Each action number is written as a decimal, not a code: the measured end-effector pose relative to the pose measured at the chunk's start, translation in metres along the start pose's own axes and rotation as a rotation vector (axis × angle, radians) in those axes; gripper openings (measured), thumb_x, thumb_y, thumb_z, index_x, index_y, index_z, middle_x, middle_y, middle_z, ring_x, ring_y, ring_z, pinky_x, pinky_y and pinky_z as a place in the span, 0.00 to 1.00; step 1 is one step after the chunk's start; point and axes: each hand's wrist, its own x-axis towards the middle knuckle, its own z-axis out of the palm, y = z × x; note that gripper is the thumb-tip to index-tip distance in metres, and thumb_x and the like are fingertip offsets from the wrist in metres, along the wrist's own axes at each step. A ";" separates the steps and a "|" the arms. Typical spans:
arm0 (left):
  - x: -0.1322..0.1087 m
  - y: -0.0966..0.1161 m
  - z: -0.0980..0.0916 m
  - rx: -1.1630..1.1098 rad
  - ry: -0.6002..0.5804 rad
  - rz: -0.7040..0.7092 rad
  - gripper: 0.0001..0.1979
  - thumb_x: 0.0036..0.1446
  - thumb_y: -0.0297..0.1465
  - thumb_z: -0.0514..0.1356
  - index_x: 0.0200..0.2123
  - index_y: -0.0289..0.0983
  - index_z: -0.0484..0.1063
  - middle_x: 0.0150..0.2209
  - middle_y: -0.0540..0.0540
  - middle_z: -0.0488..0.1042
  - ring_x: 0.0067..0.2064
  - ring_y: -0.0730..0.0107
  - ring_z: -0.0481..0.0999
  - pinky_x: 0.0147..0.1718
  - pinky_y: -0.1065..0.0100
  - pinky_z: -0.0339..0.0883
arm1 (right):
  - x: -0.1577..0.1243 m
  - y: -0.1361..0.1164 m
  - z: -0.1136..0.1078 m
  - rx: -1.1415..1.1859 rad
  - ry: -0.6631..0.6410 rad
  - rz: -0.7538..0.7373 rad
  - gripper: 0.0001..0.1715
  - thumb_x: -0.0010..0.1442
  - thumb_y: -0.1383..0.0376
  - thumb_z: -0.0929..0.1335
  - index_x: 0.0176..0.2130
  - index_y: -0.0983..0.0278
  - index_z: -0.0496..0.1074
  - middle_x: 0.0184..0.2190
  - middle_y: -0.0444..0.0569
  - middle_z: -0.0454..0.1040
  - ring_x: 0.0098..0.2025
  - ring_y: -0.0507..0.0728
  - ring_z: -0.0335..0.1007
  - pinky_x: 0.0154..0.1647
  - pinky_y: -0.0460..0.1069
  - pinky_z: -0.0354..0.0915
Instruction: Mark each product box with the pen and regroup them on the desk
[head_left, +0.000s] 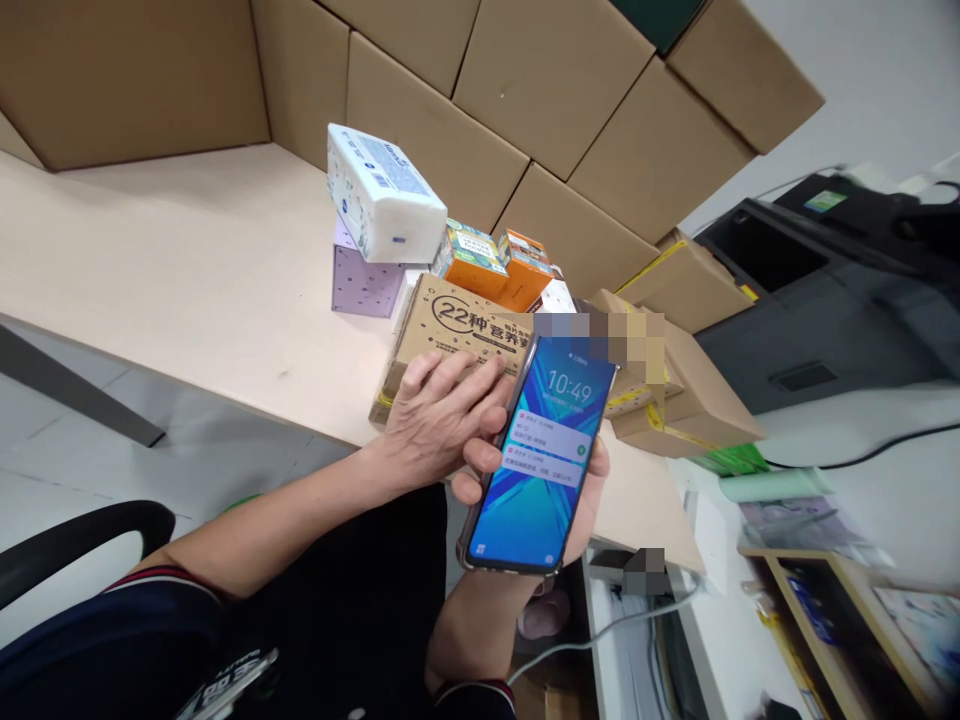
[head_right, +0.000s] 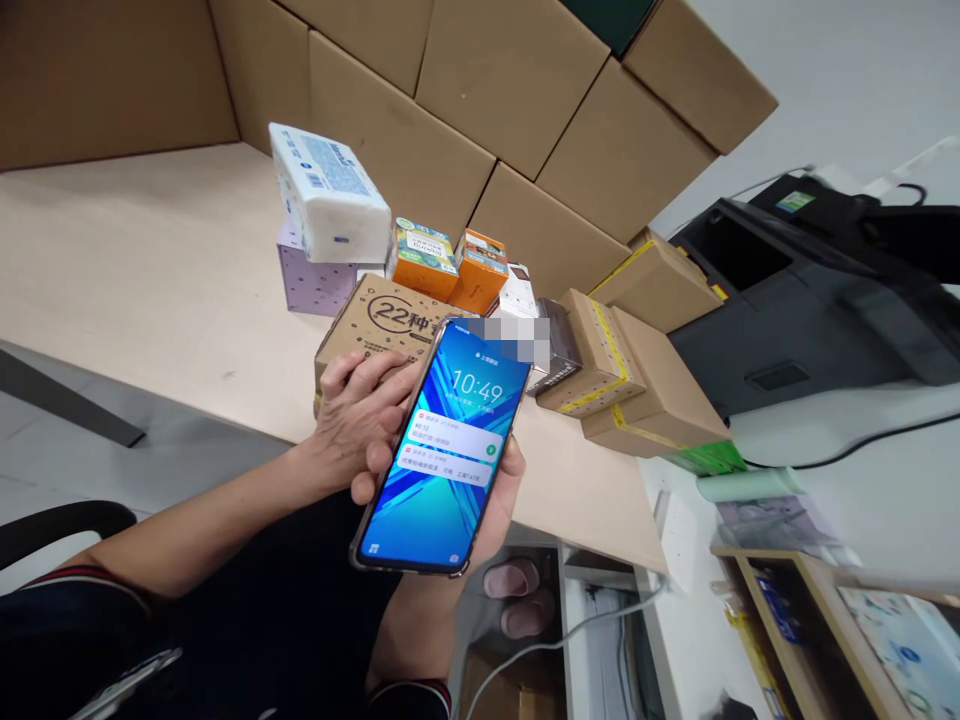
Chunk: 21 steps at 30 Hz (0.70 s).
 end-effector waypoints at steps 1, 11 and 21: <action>0.003 0.000 -0.003 0.037 0.041 0.052 0.16 0.72 0.35 0.55 0.58 0.45 0.74 0.56 0.52 0.82 0.58 0.63 0.75 0.62 0.59 0.56 | -0.003 -0.003 -0.001 -0.029 0.029 -0.006 0.41 0.64 0.34 0.57 0.49 0.56 0.81 0.41 0.51 0.83 0.34 0.59 0.72 0.30 0.55 0.73; 0.002 -0.002 -0.036 0.117 0.079 0.135 0.15 0.66 0.37 0.65 0.55 0.45 0.77 0.56 0.47 0.83 0.54 0.55 0.77 0.55 0.52 0.56 | -0.055 -0.032 -0.066 -0.254 0.739 -0.313 0.32 0.63 0.44 0.64 0.56 0.57 0.77 0.42 0.51 0.85 0.38 0.63 0.83 0.36 0.57 0.77; -0.029 -0.051 -0.094 0.284 0.018 0.102 0.28 0.59 0.42 0.71 0.62 0.48 0.72 0.57 0.47 0.82 0.54 0.49 0.77 0.53 0.48 0.61 | -0.078 -0.066 -0.135 -1.294 0.916 -0.075 0.41 0.61 0.41 0.66 0.65 0.59 0.69 0.57 0.55 0.79 0.56 0.65 0.76 0.60 0.61 0.69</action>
